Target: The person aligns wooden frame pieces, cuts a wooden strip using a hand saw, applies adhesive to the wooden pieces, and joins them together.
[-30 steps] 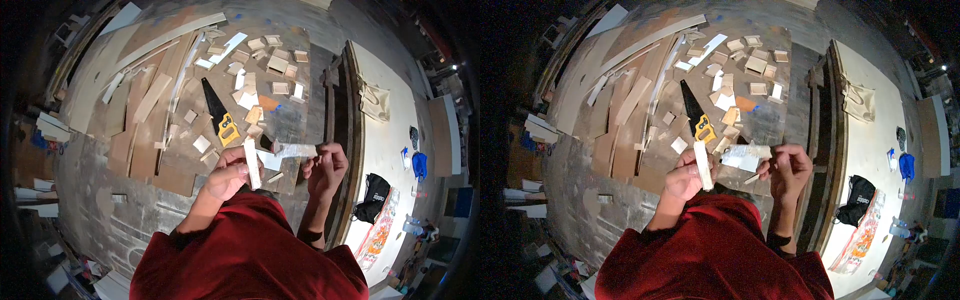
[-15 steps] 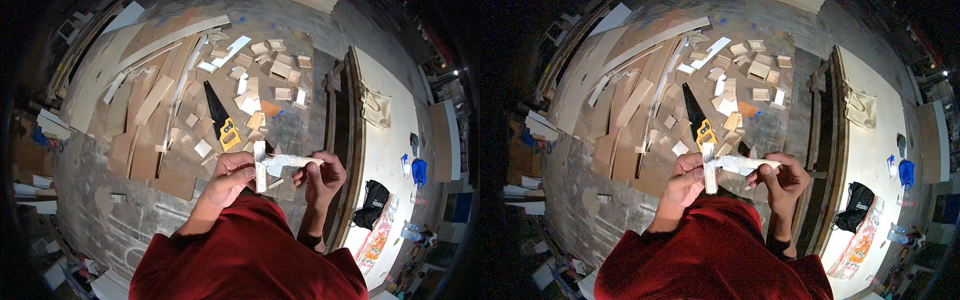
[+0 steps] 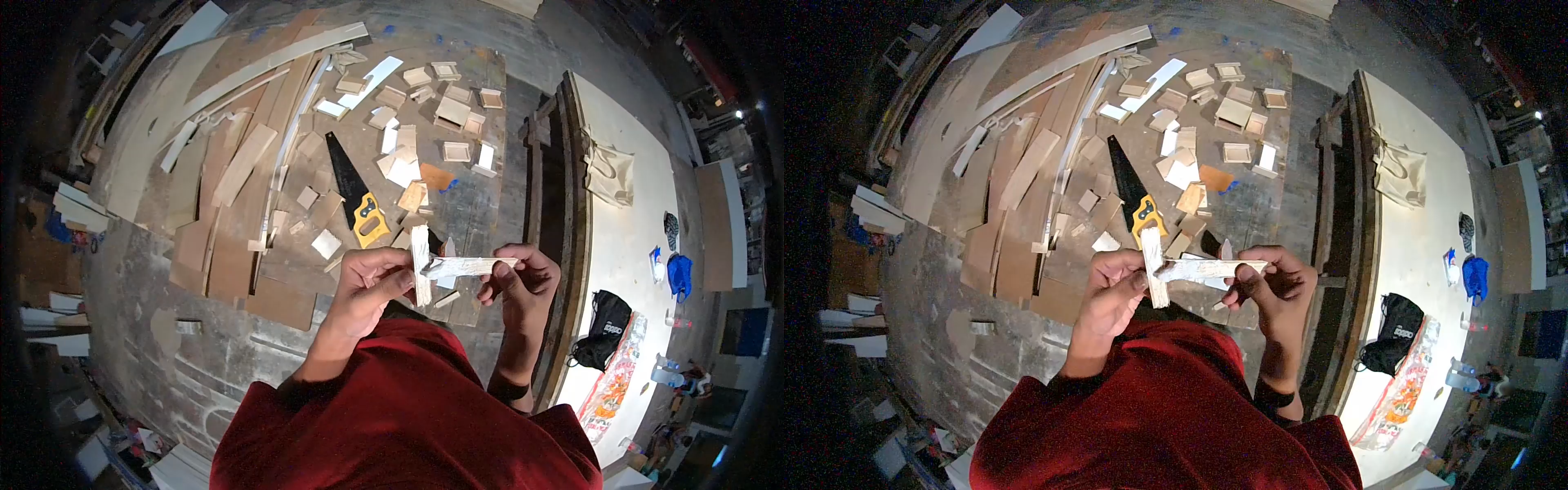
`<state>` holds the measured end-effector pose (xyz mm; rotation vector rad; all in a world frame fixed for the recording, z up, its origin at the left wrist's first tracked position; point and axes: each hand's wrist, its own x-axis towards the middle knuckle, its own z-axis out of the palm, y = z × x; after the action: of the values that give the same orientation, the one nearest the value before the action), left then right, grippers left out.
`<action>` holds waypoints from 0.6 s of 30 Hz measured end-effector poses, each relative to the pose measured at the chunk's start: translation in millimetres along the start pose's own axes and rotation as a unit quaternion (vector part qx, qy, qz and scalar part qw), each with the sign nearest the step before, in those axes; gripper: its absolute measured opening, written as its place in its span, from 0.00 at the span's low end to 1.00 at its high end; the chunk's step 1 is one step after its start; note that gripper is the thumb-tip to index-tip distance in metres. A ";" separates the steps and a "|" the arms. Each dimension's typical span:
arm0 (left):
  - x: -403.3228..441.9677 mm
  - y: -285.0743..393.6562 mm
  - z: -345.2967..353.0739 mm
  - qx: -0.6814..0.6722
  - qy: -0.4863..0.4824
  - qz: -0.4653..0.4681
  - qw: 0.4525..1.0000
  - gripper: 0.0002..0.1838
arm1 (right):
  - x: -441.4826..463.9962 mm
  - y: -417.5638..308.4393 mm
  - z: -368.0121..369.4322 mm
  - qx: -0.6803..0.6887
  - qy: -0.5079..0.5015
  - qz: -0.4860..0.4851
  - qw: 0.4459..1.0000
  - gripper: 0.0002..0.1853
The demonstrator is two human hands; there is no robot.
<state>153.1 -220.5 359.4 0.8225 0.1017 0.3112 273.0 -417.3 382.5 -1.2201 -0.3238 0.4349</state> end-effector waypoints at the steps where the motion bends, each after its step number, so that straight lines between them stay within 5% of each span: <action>1: 0.2 -0.3 -0.1 -0.001 0.000 0.000 1.000 0.11 | 0.3 -0.1 0.1 0.017 0.006 0.006 1.000 0.08; 12: -1.0 -1.5 5.8 0.132 -0.009 0.051 0.990 0.08 | 3.3 5.1 -2.1 0.009 0.009 0.070 0.997 0.08; 18: -4.7 -3.6 4.6 0.093 0.011 0.037 0.995 0.09 | 0.4 2.1 -0.8 0.045 0.022 0.052 0.997 0.08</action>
<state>150.4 -227.4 359.7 1.0085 0.1226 0.3844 273.4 -417.2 380.3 -1.1600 -0.2014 0.5073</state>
